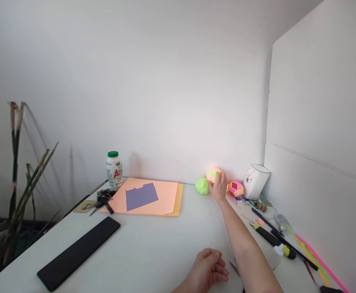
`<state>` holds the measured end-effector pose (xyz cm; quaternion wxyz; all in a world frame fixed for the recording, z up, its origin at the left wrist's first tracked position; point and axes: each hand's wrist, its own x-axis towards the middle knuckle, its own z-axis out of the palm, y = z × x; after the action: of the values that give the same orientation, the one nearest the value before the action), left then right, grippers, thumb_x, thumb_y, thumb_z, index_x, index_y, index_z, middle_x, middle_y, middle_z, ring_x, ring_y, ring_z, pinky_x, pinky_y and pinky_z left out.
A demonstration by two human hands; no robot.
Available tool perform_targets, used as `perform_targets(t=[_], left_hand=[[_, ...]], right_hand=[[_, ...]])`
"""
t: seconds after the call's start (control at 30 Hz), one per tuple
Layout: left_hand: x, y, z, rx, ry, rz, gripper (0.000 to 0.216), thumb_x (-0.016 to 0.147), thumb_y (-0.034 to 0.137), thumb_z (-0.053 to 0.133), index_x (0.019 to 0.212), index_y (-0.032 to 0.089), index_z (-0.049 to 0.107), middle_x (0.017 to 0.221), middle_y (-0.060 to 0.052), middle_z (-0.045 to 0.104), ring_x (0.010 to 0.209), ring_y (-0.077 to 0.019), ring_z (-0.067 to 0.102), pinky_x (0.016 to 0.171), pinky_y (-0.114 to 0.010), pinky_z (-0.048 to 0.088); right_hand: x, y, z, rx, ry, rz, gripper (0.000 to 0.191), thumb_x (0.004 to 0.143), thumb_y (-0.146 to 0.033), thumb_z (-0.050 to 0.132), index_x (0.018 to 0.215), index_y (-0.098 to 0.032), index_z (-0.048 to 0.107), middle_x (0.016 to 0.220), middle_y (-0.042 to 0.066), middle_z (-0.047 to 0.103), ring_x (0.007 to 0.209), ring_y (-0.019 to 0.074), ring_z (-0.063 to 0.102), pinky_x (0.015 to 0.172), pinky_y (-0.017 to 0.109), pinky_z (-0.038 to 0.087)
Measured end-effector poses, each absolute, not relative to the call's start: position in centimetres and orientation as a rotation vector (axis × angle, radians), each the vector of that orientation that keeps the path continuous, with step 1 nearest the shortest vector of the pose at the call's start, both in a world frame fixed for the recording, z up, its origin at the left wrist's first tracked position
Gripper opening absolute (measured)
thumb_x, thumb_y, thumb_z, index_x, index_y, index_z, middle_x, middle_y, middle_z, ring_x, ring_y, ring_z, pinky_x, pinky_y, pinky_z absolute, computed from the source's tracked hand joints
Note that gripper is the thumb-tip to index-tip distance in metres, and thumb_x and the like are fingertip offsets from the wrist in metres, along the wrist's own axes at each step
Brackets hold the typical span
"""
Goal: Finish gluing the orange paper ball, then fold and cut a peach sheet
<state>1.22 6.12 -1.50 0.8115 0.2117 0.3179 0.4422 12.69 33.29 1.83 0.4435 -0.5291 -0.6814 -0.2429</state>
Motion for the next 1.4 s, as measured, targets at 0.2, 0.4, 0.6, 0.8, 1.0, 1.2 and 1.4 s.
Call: perform_targets(t=[0.2, 0.4, 0.6, 0.8, 1.0, 1.2, 1.4], left_hand=[[1.1, 6.1, -1.3, 0.452, 0.681, 0.94, 0.027, 0.068, 0.03, 0.073, 0.075, 0.015, 0.052, 0.064, -0.004, 0.062, 0.054, -0.0161, 0.062, 0.057, -0.03, 0.048], [1.1, 6.1, -1.3, 0.457, 0.68, 0.937, 0.027, 0.068, 0.03, 0.073, 0.075, 0.015, 0.052, 0.064, -0.004, 0.062, 0.055, -0.0168, 0.062, 0.057, -0.03, 0.047], [1.2, 6.1, -1.3, 0.464, 0.673, 0.944, 0.027, 0.068, 0.03, 0.073, 0.074, 0.015, 0.052, 0.064, -0.004, 0.062, 0.054, -0.0166, 0.061, 0.056, -0.03, 0.046], [1.1, 6.1, -1.1, 0.467, 0.672, 0.941, 0.027, 0.068, 0.031, 0.073, 0.074, 0.016, 0.052, 0.064, -0.003, 0.062, 0.054, -0.0157, 0.062, 0.056, -0.029, 0.047], [1.0, 6.0, -1.1, 0.47, 0.677, 0.933, 0.025, 0.068, 0.03, 0.072, 0.073, 0.015, 0.052, 0.063, -0.003, 0.062, 0.054, -0.0158, 0.062, 0.056, -0.029, 0.047], [1.0, 6.0, -1.1, 0.472, 0.672, 0.936, 0.029, 0.065, 0.032, 0.074, 0.075, 0.015, 0.053, 0.064, -0.003, 0.061, 0.055, -0.0158, 0.061, 0.057, -0.029, 0.046], [1.0, 6.1, -1.2, 0.466, 0.676, 0.939, 0.031, 0.065, 0.032, 0.075, 0.076, 0.015, 0.052, 0.065, -0.004, 0.061, 0.055, -0.0166, 0.062, 0.057, -0.029, 0.046]], right_hand=[[12.8, 33.9, 1.7, -1.377, -1.542, -0.536, 0.07, 0.078, -0.049, 0.056, 0.131, -0.01, 0.032, 0.127, 0.025, 0.044, 0.121, 0.0405, 0.039, 0.092, 0.057, 0.038], [12.6, 34.7, 1.9, -1.383, -1.535, -0.462, 0.069, 0.075, -0.047, 0.061, 0.128, -0.01, 0.037, 0.115, 0.022, 0.055, 0.107, 0.0374, 0.051, 0.086, 0.053, 0.043], [13.0, 34.8, 1.5, -1.332, -1.597, -0.423, 0.067, 0.077, -0.043, 0.06, 0.13, -0.011, 0.034, 0.126, 0.023, 0.049, 0.115, 0.0355, 0.048, 0.09, 0.051, 0.044], [13.4, 35.1, 1.0, -1.3, -1.617, -0.365, 0.07, 0.079, -0.042, 0.061, 0.134, -0.013, 0.029, 0.132, 0.023, 0.044, 0.12, 0.0344, 0.046, 0.091, 0.05, 0.045], [13.7, 35.2, 0.6, -1.307, -1.607, -0.318, 0.078, 0.075, -0.044, 0.064, 0.135, -0.012, 0.026, 0.134, 0.025, 0.041, 0.123, 0.0354, 0.045, 0.093, 0.049, 0.045], [14.0, 35.0, 0.5, -1.335, -1.569, -0.278, 0.081, 0.074, -0.051, 0.064, 0.134, -0.01, 0.027, 0.131, 0.025, 0.046, 0.119, 0.0363, 0.048, 0.093, 0.049, 0.043], [13.7, 34.9, 1.4, -1.391, -1.484, -0.245, 0.083, 0.069, -0.06, 0.063, 0.13, -0.012, 0.035, 0.128, 0.025, 0.05, 0.116, 0.0385, 0.05, 0.094, 0.051, 0.039]])
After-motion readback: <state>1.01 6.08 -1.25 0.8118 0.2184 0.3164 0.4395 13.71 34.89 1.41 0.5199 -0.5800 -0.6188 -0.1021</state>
